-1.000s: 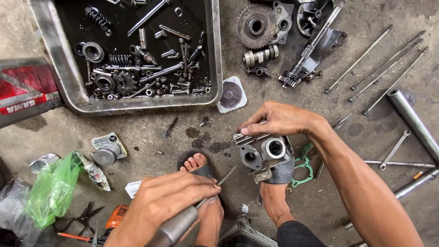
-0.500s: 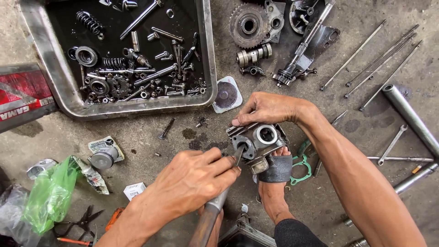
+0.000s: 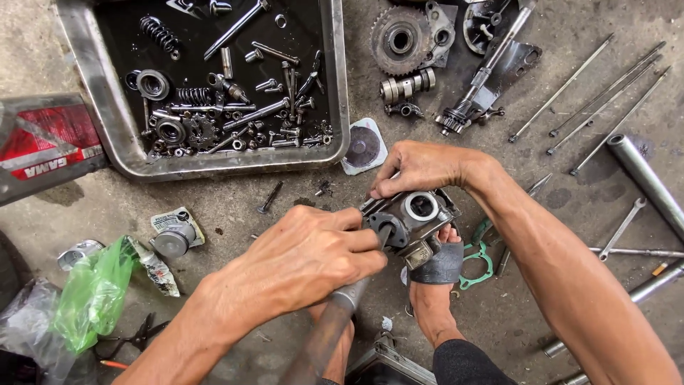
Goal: The person uses a hammer and punch to tap and adjust a metal engine cylinder block. They rotate the block to access different sides and continue tapping specific areas with the tools.
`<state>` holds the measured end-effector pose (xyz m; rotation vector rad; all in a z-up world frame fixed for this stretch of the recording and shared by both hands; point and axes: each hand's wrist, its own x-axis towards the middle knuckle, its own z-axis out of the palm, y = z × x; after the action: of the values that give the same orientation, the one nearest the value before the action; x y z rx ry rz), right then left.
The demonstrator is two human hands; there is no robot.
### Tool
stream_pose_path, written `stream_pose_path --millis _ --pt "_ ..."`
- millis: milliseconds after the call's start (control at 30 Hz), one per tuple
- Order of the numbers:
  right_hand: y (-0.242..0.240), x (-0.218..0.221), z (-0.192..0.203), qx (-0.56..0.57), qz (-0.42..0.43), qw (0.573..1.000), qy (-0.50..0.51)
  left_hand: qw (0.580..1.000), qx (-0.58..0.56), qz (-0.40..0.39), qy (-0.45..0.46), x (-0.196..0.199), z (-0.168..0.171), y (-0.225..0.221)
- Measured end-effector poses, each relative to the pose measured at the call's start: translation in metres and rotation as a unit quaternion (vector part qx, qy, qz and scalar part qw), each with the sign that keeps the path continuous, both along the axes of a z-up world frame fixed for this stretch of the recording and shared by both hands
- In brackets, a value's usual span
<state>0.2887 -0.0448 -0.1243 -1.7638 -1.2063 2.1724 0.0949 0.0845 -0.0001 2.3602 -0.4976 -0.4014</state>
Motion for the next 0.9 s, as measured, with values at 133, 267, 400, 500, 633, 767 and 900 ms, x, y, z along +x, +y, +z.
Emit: stream_pose_path --millis 133,267,400,500,633,767,900 --pt "0.01 0.0 0.009 0.005 0.03 1.0 -0.005 0.999 -0.032 0.01 0.03 -0.006 -0.01 0.003" --pt "0.012 -0.009 0.006 0.001 0.029 0.999 0.035 0.996 -0.071 0.019 0.047 0.002 0.001 0.014" --pt "0.008 -0.007 -0.004 0.032 0.018 0.998 0.058 0.921 -0.38 0.086 0.024 0.006 0.007 0.037" --pt "0.012 -0.003 0.007 0.003 0.021 0.999 0.042 0.955 -0.274 0.082 0.08 0.006 -0.008 0.034" --pt "0.007 -0.001 0.001 0.03 0.005 0.997 0.067 0.96 -0.249 0.09 0.093 0.001 -0.025 0.022" --pt "0.012 0.005 0.012 0.059 0.103 0.993 -0.004 0.934 -0.325 0.118 0.091 -0.004 -0.022 0.017" --pt "-0.004 0.022 0.023 0.241 -0.006 0.969 -0.045 0.951 -0.241 0.194 0.011 -0.016 -0.031 -0.006"
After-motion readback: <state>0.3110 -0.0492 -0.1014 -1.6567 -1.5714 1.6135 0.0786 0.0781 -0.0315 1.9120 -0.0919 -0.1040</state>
